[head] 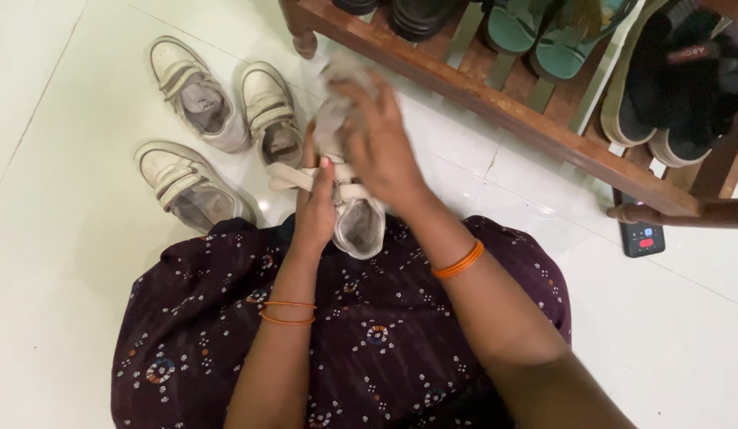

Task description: The person sits on the floor and wipes a white sneaker with a cloth, focusing on the upper and strap areas. The person repeatedly rubs the shoe's surface and rotates it to access different sides.

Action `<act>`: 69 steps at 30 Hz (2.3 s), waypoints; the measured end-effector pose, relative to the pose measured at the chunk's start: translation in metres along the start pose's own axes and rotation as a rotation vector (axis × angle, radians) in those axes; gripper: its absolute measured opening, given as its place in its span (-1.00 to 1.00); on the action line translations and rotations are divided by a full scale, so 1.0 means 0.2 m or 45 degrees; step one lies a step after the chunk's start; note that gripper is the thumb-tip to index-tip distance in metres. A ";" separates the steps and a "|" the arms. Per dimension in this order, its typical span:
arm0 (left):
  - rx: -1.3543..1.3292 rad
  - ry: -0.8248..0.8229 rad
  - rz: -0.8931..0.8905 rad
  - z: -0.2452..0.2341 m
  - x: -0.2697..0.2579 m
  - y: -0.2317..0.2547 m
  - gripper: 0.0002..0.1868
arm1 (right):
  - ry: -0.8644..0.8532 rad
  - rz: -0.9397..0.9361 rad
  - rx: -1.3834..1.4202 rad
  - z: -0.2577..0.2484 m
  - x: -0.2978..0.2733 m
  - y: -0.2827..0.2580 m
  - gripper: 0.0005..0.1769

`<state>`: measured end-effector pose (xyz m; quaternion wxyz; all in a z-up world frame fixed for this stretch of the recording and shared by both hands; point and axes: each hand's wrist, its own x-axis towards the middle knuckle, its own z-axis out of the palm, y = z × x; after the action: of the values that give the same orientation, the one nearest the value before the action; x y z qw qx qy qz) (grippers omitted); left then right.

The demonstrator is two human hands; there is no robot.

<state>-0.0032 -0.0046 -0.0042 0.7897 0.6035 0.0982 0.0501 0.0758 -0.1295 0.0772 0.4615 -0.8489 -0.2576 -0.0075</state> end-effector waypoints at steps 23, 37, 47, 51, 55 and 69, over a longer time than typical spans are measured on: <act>-0.355 0.107 -0.037 0.04 -0.03 0.07 -0.28 | 0.063 -0.008 0.002 0.00 -0.10 -0.10 -0.62; -0.737 0.155 -0.076 -0.17 -0.01 -0.18 -0.60 | -0.106 0.484 0.570 -0.04 -0.13 0.12 -0.65; -0.807 0.085 -0.274 0.01 -0.10 0.01 -0.56 | -0.111 0.293 -0.062 -0.56 -0.41 0.09 -0.59; -0.920 -0.066 -0.245 0.09 -0.14 0.09 -0.55 | 0.041 0.718 -0.341 -0.85 -0.78 0.41 -0.52; -0.914 -0.152 -0.254 0.17 -0.15 0.13 -0.51 | 0.222 1.052 -0.656 -1.01 -1.34 0.90 -0.31; -0.819 -0.100 -0.308 0.20 -0.09 0.07 -0.46 | 0.444 1.495 -0.880 -1.23 -1.89 1.49 -0.17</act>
<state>-0.0113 -0.0424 0.0210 0.9429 0.3091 0.1175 -0.0387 -0.0634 -0.6174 -0.1089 0.1276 -0.9320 0.3382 0.0256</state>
